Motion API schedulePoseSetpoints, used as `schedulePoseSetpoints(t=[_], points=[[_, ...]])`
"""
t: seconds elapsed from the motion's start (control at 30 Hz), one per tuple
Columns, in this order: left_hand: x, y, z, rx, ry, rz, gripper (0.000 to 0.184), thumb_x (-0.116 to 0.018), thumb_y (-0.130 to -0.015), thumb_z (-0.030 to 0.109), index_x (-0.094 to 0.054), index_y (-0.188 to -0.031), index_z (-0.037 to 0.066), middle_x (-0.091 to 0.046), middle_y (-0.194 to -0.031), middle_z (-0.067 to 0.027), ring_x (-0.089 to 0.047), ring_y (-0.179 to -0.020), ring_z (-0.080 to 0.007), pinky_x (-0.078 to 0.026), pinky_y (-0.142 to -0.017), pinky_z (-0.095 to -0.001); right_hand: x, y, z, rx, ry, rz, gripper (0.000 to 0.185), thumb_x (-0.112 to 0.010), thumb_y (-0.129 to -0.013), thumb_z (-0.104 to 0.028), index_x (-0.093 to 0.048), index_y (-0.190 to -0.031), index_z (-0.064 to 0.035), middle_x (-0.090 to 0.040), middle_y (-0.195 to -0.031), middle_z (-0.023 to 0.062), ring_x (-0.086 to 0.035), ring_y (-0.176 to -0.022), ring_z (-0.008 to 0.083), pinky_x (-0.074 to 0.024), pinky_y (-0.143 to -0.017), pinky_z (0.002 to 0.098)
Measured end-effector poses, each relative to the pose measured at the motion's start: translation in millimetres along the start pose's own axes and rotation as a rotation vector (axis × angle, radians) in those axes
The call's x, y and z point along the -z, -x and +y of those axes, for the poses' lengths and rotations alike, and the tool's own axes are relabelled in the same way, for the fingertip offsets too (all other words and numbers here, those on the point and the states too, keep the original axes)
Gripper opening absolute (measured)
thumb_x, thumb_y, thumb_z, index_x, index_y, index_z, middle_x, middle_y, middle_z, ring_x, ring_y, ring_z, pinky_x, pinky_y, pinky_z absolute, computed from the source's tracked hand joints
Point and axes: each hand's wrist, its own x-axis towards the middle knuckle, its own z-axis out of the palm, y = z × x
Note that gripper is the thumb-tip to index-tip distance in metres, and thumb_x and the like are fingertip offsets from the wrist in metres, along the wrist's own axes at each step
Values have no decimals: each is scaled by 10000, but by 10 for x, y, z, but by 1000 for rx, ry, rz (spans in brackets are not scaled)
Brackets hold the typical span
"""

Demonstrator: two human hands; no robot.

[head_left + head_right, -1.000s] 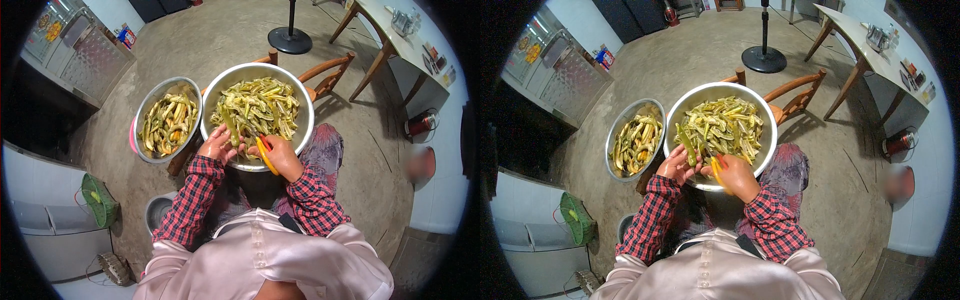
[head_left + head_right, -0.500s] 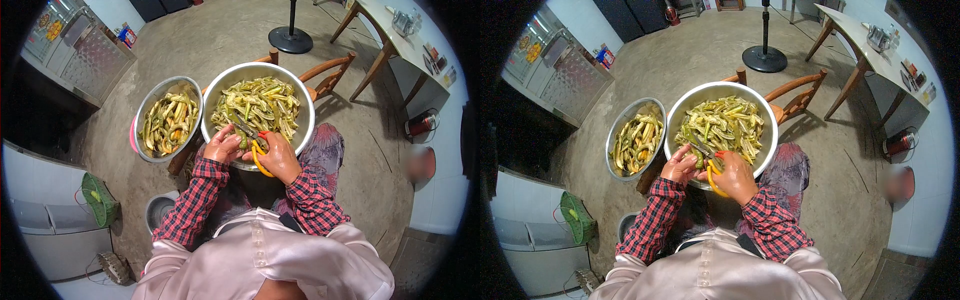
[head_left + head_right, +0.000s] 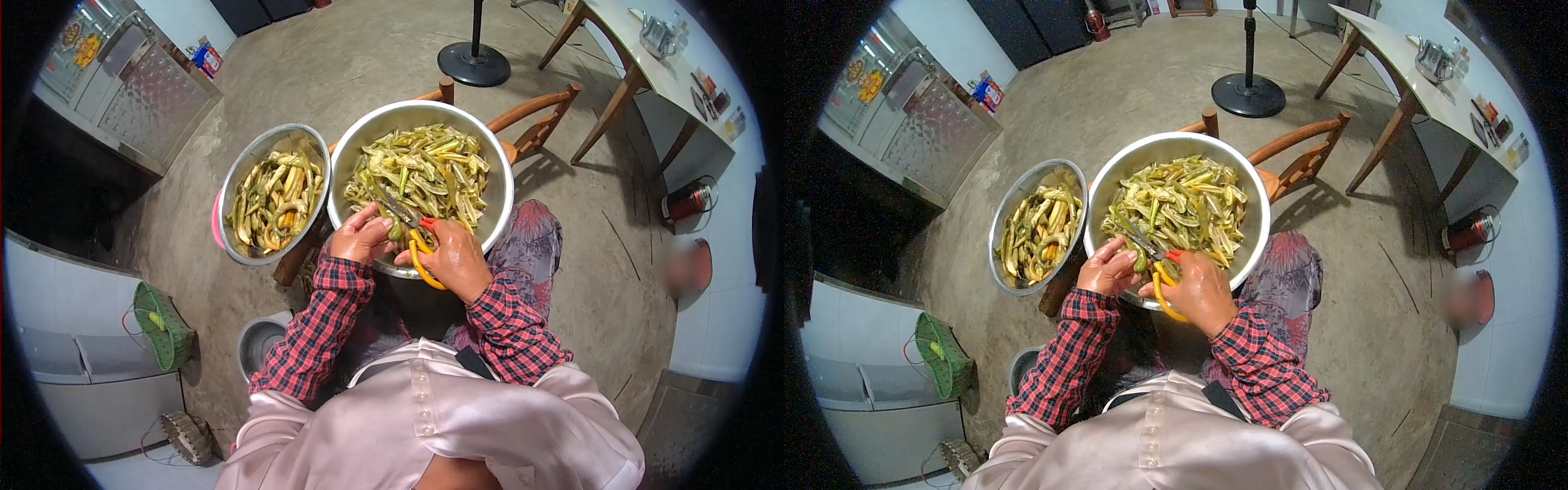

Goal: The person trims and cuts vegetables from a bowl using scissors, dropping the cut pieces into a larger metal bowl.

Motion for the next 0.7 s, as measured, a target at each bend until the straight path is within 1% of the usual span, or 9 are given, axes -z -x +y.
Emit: schedulePoseSetpoints(t=[0.1, 0.3, 0.4, 0.5, 0.7], points=[[5, -5, 6, -21, -20, 22, 706, -706, -849, 88, -324, -1440, 31, -627, -1141, -94, -662, -913, -186, -557, -718, -324, -8, 1, -3, 42, 4, 67, 761, -850, -582, -500, -608, -1062, 39, -622, -907, 201, -604, -887, 357, -478, -782, 420], [44, -42, -27, -37, 0, -5, 701, -702, -851, 83, -325, -1439, 28, -623, -1150, -98, -663, -909, -190, -560, -731, -326, -7, 1, -1, 53, -6, 64, 754, -849, -585, -499, -610, -1056, 40, -624, -907, 201, -603, -884, 358, -478, -785, 421], [28, -30, -12, -30, -6, -2, 699, -698, -853, 81, -322, -1441, 33, -624, -1149, -92, -660, -917, -184, -556, -726, -320, -17, -1, 14, 80, 13, 94, 738, -834, -585, -540, -642, -1014, 28, -635, -876, 201, -630, -836, 359, -508, -747, 435], [31, -18, -6, -21, -10, 1, 697, -698, -853, 80, -325, -1442, 45, -627, -1137, -85, -652, -920, -175, -553, -718, -316, -38, 4, 47, 85, 2, 86, 722, -831, -596, -534, -642, -1003, 32, -641, -862, 207, -637, -830, 363, -511, -739, 435], [43, -11, -10, 12, 24, 11, 667, -704, -847, 76, -364, -1420, 50, -636, -1087, -72, -638, -894, -157, -549, -712, -313, -18, 5, 28, 61, -32, 58, 655, -823, -612, -532, -660, -931, 16, -651, -788, 207, -645, -745, 388, -516, -682, 450]])
